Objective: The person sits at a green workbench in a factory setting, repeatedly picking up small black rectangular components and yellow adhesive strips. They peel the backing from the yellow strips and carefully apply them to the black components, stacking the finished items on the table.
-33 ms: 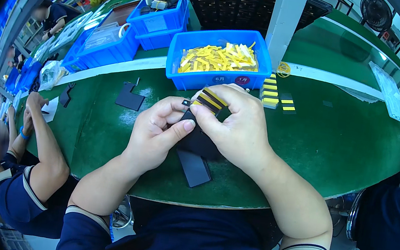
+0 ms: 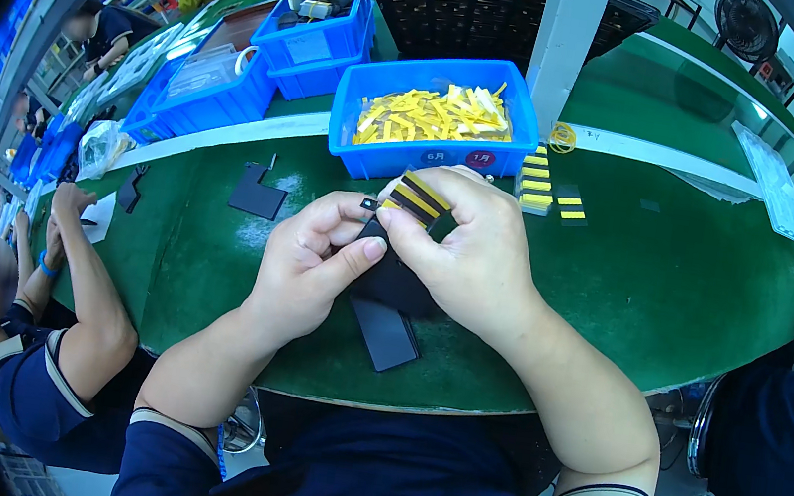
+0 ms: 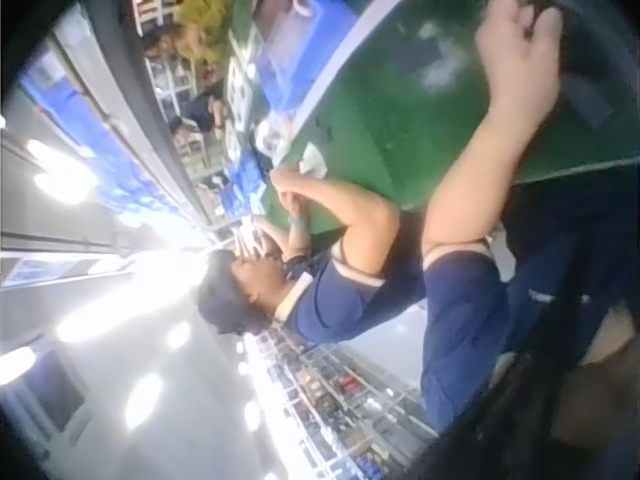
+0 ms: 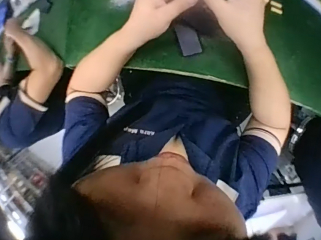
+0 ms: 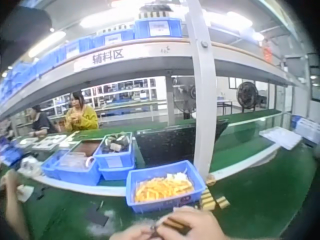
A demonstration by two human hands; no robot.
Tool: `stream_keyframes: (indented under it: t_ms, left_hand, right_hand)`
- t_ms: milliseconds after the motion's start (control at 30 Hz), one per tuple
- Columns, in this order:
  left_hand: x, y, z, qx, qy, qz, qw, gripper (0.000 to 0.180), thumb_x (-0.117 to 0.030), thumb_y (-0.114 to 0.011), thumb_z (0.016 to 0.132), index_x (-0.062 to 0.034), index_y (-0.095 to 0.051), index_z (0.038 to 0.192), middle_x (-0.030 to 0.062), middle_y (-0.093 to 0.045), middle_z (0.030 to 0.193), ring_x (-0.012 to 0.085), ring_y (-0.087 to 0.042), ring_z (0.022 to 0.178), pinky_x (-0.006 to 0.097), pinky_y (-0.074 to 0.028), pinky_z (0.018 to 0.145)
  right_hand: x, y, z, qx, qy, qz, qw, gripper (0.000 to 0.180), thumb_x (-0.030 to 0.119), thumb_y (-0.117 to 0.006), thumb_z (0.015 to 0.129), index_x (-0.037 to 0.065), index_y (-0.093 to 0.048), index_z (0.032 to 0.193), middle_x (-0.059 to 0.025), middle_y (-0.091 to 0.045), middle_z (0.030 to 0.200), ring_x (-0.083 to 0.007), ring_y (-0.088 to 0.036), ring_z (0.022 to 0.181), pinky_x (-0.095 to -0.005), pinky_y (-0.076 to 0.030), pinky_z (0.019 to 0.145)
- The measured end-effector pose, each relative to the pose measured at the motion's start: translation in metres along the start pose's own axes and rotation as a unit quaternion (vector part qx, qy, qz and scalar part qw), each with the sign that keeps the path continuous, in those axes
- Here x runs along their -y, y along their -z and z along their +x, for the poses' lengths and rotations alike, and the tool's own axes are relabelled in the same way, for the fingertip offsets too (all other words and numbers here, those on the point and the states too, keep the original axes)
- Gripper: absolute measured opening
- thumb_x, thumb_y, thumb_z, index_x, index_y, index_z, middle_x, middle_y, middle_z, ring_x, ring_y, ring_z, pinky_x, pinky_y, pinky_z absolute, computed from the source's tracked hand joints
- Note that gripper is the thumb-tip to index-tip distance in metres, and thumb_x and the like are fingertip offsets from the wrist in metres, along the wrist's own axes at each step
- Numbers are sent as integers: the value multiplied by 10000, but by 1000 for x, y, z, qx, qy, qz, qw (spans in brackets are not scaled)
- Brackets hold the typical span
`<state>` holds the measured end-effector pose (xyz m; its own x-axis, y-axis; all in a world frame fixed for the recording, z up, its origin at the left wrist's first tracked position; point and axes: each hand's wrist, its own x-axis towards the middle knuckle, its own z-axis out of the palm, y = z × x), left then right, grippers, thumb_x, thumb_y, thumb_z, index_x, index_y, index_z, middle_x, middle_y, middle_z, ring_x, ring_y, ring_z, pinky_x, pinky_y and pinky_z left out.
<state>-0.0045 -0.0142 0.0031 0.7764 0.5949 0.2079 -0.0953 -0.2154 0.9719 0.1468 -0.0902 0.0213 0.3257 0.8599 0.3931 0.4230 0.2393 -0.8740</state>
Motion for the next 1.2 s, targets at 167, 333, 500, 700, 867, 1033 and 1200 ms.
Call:
stream_keyframes:
  t_ms: [167,333,500,700,867,1033,1200]
  left_hand:
    - [-3,-1,0,-14,-9,-62,998,211,-33,-522,888,20,-486,1090,80,-627,951,91,-576,876,225,-442,782]
    - [0,1,2,-11,24,-97,995,187,-30,-516,889,26,-490,1066,99,-622,983,116,-585,909,232,-450,808]
    - [1,4,4,-26,27,-108,993,177,-31,-519,885,24,-497,1052,114,-632,961,131,-599,885,242,-463,802]
    - [1,7,6,-5,39,-125,991,154,-46,-528,884,18,-521,1023,110,-642,918,132,-611,835,248,-475,785]
    - [3,10,4,20,47,-95,994,162,-51,-548,876,15,-530,1022,105,-637,927,123,-601,833,245,-469,782]
    - [6,6,7,-43,-57,-50,996,125,-25,-581,851,12,-561,969,68,-620,942,104,-583,849,234,-460,780]
    - [8,3,8,-82,-33,-92,992,118,-19,-612,829,12,-583,938,45,-603,934,91,-571,844,228,-466,755]
  right_hand:
    - [-1,11,6,44,120,-72,989,196,57,-625,734,23,-641,926,-119,-626,851,-240,-611,780,-330,-477,713]
    - [4,13,6,53,112,-67,990,226,55,-650,718,14,-631,940,-125,-607,902,-259,-598,836,-348,-465,761]
    - [7,15,8,-11,198,-188,962,214,77,-702,662,16,-633,855,-106,-604,945,-280,-565,931,-366,-429,834]
    - [2,25,15,21,232,-159,959,141,85,-717,647,15,-634,737,-98,-612,980,-282,-554,964,-349,-423,854]
    - [-1,30,16,-20,148,-96,984,137,86,-705,700,-13,-617,738,-100,-611,973,-230,-558,953,-310,-417,839]
    - [-14,24,16,-3,-60,71,996,151,76,-679,755,-5,-570,690,-19,-552,738,-94,-510,715,-239,-411,674]
    - [-12,14,10,115,-152,150,970,75,26,-642,747,9,-625,818,-49,-607,761,-119,-573,727,-253,-450,665]
